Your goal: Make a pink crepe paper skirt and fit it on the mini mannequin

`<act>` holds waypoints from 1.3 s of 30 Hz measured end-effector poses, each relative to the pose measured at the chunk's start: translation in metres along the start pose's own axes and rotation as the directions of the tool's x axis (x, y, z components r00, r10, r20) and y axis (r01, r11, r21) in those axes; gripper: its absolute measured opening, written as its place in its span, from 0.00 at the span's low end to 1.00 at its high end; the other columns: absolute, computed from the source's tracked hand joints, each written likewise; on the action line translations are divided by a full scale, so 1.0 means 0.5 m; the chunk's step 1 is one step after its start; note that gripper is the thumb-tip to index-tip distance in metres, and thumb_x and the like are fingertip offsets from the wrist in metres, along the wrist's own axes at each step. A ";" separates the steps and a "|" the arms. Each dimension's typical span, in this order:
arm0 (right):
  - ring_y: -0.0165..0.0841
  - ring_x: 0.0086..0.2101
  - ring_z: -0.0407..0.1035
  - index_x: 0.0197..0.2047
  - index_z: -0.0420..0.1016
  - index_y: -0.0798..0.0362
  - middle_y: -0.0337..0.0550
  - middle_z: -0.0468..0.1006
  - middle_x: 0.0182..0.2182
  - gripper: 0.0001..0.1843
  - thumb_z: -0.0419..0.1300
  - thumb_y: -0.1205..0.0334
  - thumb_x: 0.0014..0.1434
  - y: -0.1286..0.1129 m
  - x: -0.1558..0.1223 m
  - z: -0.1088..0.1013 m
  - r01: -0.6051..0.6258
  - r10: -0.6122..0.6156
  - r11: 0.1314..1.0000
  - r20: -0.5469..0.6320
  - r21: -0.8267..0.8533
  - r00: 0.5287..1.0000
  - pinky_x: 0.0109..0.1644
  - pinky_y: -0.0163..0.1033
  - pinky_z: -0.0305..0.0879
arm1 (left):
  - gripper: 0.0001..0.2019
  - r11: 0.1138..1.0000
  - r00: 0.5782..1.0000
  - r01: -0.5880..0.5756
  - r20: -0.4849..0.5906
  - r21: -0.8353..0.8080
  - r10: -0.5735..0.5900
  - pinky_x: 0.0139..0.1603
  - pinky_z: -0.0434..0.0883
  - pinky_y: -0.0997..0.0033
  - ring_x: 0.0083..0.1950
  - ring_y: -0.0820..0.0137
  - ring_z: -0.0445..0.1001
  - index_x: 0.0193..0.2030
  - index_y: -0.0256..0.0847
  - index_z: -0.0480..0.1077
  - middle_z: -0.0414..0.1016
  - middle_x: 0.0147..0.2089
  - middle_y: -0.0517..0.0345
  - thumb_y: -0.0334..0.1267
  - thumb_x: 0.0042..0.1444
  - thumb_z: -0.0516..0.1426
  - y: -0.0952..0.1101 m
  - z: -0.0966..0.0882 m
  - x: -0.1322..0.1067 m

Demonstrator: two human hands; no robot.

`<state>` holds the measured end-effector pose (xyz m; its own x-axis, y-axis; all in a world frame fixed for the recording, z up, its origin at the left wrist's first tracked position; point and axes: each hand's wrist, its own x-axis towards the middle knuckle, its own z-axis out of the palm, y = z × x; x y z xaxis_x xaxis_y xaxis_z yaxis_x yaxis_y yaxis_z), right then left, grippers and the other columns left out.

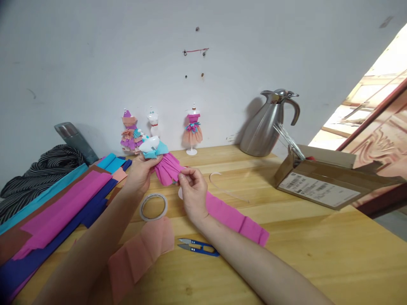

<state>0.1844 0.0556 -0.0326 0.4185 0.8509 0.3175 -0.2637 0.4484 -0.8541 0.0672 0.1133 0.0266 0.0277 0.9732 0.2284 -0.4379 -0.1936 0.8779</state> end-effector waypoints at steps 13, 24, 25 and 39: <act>0.27 0.24 0.58 0.37 0.66 0.49 0.30 0.62 0.24 0.12 0.64 0.60 0.51 0.005 -0.013 -0.003 0.086 -0.080 0.984 0.042 -0.159 0.996 0.29 0.36 0.57 | 0.13 0.999 0.999 0.008 -0.051 -0.032 -0.010 0.42 0.69 0.69 0.32 0.71 0.74 0.26 0.36 0.78 0.80 0.29 0.59 0.31 0.29 0.70 -0.004 0.001 0.000; 0.25 0.16 0.53 0.29 0.61 0.49 0.27 0.60 0.17 0.11 0.61 0.58 0.48 0.010 -0.021 -0.005 -0.165 0.167 0.986 0.060 -0.029 0.984 0.20 0.32 0.49 | 0.12 1.000 0.999 -0.020 -0.029 0.015 0.020 0.45 0.69 0.68 0.34 0.70 0.74 0.27 0.36 0.78 0.79 0.30 0.58 0.31 0.32 0.70 -0.012 0.003 -0.003; 0.25 0.15 0.53 0.28 0.60 0.48 0.27 0.60 0.17 0.11 0.60 0.55 0.49 0.009 -0.025 -0.004 -0.213 0.213 0.977 0.080 -0.007 0.974 0.18 0.32 0.48 | 0.12 0.999 1.000 -0.022 -0.017 0.041 0.023 0.45 0.69 0.68 0.35 0.69 0.74 0.28 0.36 0.78 0.79 0.30 0.57 0.32 0.32 0.70 -0.010 0.003 -0.004; 0.24 0.13 0.52 0.15 0.63 0.52 0.33 0.61 0.09 0.19 0.61 0.51 0.47 0.006 -0.038 0.008 -0.315 0.322 0.946 0.315 -0.075 0.893 0.19 0.33 0.46 | 0.12 0.968 0.969 -0.036 0.247 0.250 -0.027 0.42 0.70 0.69 0.35 0.69 0.75 0.30 0.36 0.77 0.79 0.29 0.58 0.33 0.34 0.69 0.019 -0.012 0.017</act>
<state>0.1722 0.0418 -0.0395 0.0145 0.9903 0.1383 -0.3157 0.1357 -0.9391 0.0579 0.1204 0.0343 0.2612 0.9171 0.3012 -0.2004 -0.2537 0.9463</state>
